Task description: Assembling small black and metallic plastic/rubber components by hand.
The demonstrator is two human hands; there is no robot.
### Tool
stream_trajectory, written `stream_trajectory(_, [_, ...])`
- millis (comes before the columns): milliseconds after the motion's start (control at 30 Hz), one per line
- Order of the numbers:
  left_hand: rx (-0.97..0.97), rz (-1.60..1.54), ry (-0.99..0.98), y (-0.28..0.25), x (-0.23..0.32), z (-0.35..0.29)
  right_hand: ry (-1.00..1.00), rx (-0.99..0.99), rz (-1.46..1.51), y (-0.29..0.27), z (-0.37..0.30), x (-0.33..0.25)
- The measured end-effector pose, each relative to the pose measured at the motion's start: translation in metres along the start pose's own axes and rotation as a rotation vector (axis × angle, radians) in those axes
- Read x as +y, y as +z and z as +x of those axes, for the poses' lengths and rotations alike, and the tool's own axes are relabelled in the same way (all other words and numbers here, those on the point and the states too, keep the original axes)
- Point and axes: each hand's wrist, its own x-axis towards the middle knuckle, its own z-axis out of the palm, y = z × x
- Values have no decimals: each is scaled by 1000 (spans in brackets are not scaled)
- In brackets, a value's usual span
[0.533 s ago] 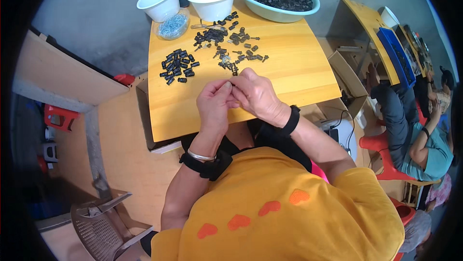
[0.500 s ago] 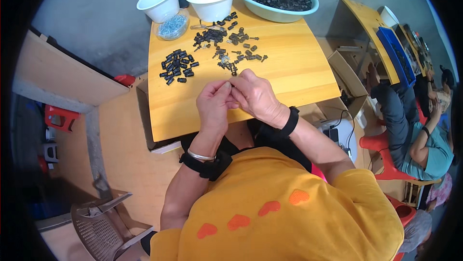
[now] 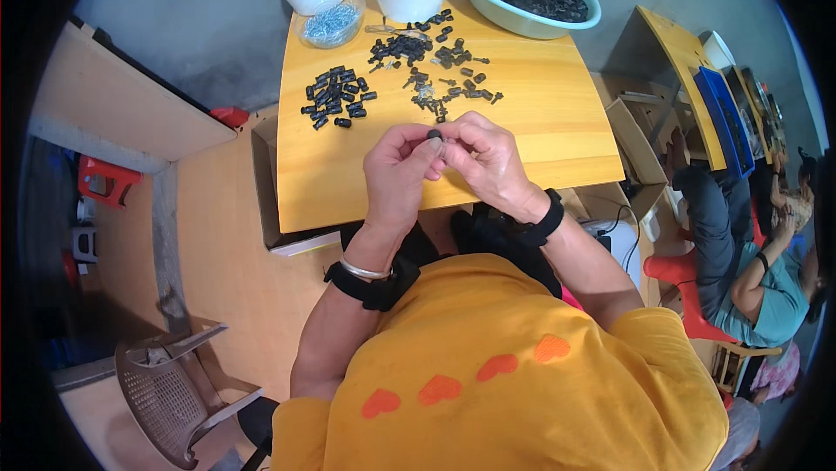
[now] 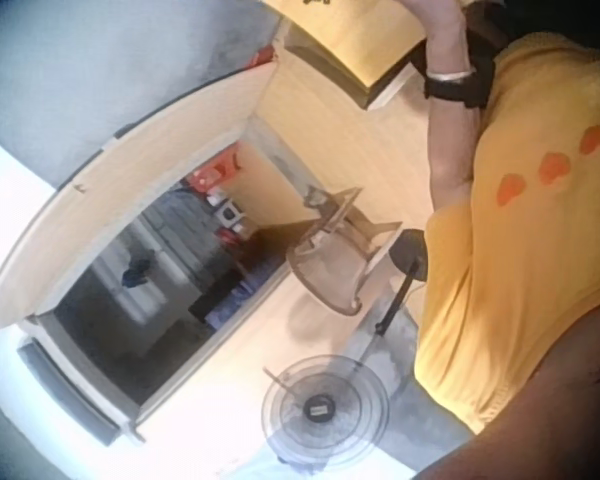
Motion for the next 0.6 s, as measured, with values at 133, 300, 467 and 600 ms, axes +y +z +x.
stream_trajectory(133, [-26,23,56,-6,3,0,-65,-56,66,-11,7,-7])
stream_trajectory(300, [-33,19,66,-7,11,0,159,-9,385,-11,12,-22])
stream_trajectory(467, [-61,-188,-107,-9,13,4,32,-125,40,-15,11,-17])
stream_trajectory(600, [-42,-211,-188,-16,11,6,6,-115,76,-11,12,-14])
